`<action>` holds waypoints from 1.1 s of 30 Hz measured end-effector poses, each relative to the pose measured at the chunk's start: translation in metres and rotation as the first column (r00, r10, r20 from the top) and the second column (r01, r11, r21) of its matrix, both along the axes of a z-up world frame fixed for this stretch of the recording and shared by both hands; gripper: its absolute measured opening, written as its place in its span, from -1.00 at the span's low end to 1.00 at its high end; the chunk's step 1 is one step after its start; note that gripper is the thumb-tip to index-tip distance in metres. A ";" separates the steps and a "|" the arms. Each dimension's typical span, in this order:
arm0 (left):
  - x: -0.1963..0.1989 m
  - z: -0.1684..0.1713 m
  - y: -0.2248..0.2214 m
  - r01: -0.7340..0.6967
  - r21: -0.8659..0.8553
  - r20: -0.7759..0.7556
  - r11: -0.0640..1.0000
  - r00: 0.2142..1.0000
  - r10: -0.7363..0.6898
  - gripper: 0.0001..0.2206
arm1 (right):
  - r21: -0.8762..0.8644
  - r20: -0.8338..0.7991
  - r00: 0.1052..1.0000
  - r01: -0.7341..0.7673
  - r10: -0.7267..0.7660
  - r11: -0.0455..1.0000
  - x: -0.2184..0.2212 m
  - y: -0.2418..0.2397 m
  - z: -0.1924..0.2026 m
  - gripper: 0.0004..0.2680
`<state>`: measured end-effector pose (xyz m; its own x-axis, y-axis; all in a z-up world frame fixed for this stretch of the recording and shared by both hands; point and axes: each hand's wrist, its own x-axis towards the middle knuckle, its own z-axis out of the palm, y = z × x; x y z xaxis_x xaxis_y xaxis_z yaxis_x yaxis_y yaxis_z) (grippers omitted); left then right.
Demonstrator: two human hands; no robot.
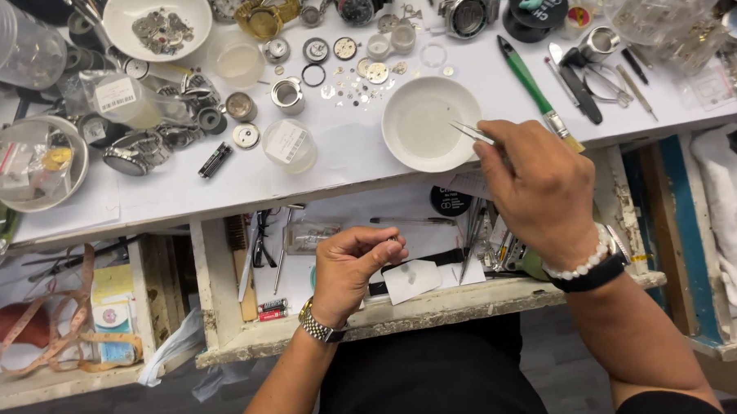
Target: Cleaning and manipulating small watch components using tweezers and a brush at a repair bench.
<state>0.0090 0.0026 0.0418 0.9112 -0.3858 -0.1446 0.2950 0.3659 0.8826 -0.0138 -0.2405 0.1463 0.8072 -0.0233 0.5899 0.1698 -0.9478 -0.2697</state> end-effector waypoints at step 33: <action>0.026 -0.008 0.013 0.323 0.316 0.089 0.892 0.926 -0.367 -0.90 | 0.547 -0.024 0.889 -0.371 0.457 0.750 -0.032 0.057 -0.092 -0.93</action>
<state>0.0347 0.0158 0.0336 0.7471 -0.6407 -0.1773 0.2189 -0.0147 0.9756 -0.0454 -0.1839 0.0544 0.8846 0.0697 0.4611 0.4300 -0.5047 -0.7486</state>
